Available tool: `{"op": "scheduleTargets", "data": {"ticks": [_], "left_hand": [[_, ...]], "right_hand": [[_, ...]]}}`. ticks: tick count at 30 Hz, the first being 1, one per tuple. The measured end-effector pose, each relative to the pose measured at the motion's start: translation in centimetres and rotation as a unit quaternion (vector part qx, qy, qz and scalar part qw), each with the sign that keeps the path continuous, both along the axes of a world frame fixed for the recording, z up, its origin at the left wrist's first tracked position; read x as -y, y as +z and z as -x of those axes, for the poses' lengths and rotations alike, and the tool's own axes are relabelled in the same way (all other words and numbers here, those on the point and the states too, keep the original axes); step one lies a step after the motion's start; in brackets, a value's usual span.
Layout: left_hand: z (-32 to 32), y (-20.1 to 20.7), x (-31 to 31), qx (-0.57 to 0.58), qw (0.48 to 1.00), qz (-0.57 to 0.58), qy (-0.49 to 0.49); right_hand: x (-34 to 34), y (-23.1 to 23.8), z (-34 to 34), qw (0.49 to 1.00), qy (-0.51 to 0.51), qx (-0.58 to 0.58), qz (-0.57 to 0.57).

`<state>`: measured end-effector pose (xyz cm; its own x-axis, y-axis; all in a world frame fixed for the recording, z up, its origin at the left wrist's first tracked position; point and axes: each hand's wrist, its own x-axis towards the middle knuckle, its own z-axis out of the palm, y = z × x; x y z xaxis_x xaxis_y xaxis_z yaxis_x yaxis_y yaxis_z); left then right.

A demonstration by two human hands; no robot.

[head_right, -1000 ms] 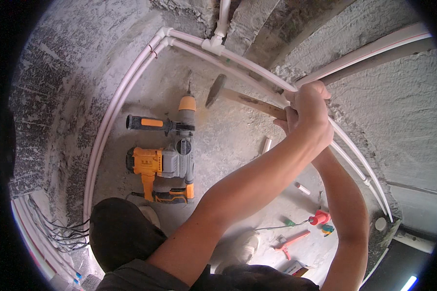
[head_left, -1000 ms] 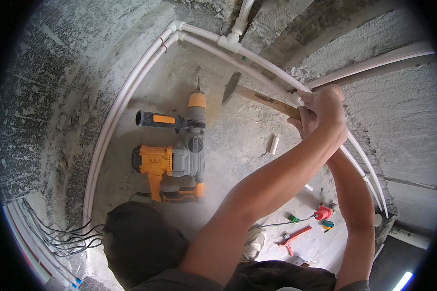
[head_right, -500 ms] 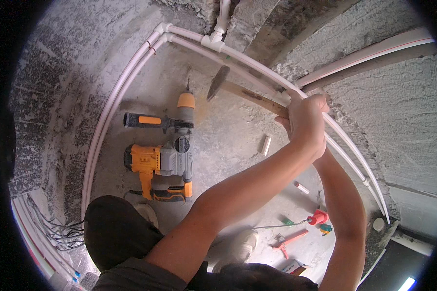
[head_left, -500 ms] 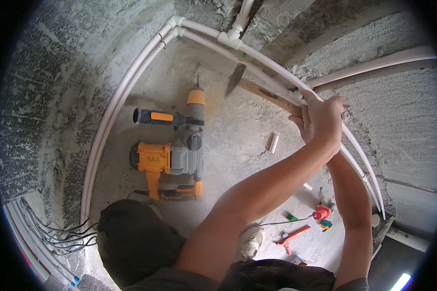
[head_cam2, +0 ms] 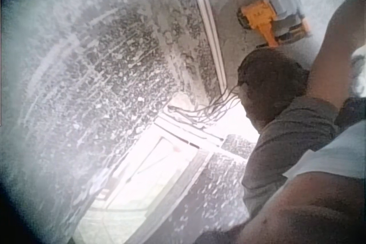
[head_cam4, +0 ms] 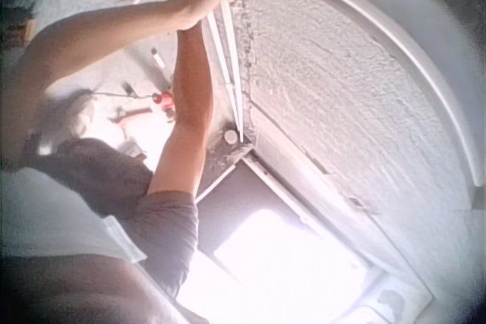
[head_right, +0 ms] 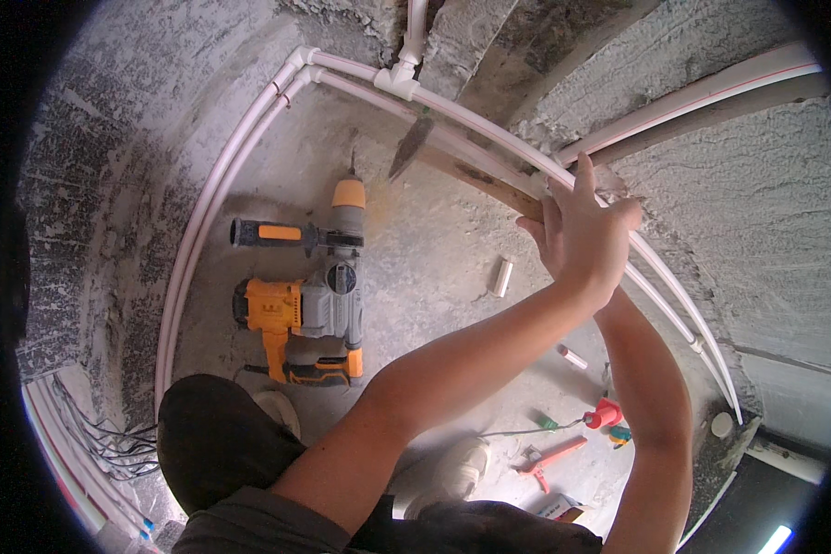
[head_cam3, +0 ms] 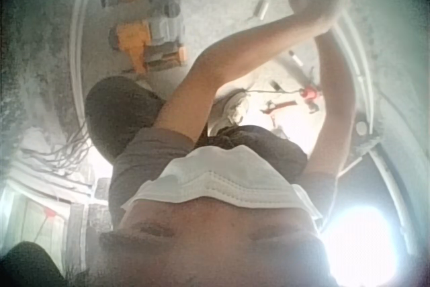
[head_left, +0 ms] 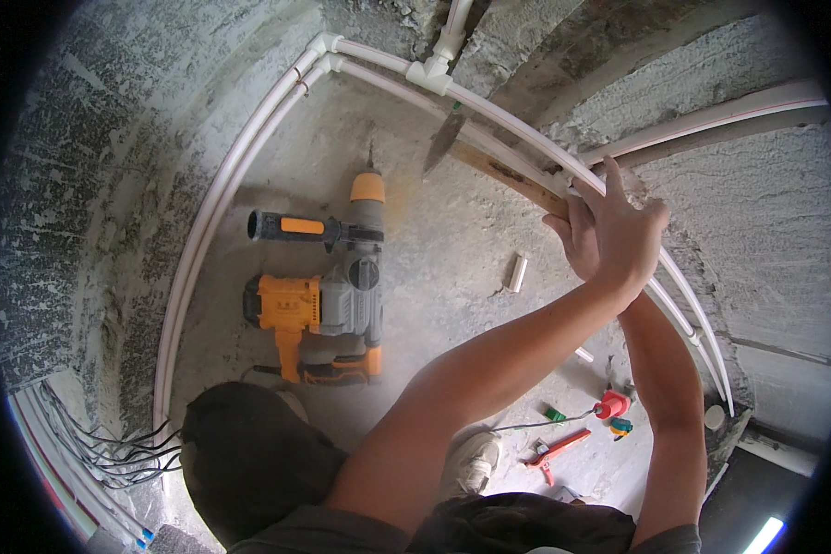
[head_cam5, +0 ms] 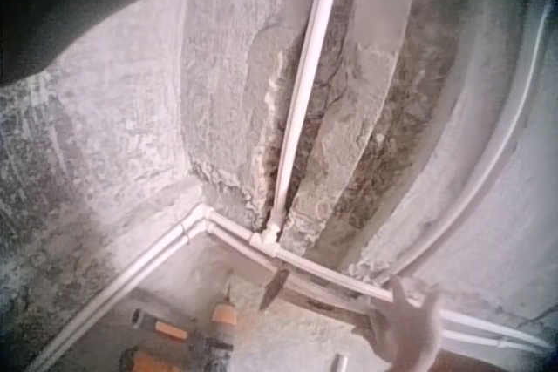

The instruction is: The person installs white PVC pipes along a concrete wall and floor. They use a hammer to tap pipe fittings into place, a power drill to secure the pipes, and a pipe cutter to trim sections. The person remains seated on the floor throughout the task.

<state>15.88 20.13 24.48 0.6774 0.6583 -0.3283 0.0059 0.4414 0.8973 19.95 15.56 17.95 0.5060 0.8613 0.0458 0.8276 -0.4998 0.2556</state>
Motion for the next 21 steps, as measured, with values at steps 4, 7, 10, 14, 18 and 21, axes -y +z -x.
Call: {"op": "scheduleTargets", "data": {"ticks": [4, 7, 10, 14, 18, 21], "left_hand": [[-0.6, -1.6, -0.2, 0.100, 0.988, 0.114, -0.017], [0.3, -0.2, -0.7, 0.092, 0.988, 0.116, -0.040], [0.5, 0.0, -1.2, 0.086, 0.991, 0.100, -0.024], [-0.3, -0.8, -0.7, 0.081, 0.991, 0.106, -0.015], [0.4, -0.1, -1.3, 0.049, 0.993, 0.086, -0.062], [0.2, -0.3, -1.5, 0.034, 0.995, 0.055, -0.080]], "right_hand": [[1.0, -2.0, -0.6, 0.993, 0.092, -0.063, -0.035], [0.0, -1.0, -1.1, 0.999, 0.049, 0.009, -0.012], [-0.9, -0.6, 0.1, 0.999, 0.021, -0.031, -0.023], [0.0, -0.3, 1.3, 0.988, 0.087, -0.126, 0.004], [0.0, -0.8, 0.2, 0.992, 0.011, -0.112, -0.063], [-0.5, 0.6, 1.0, 0.993, 0.089, -0.033, -0.070]]}}
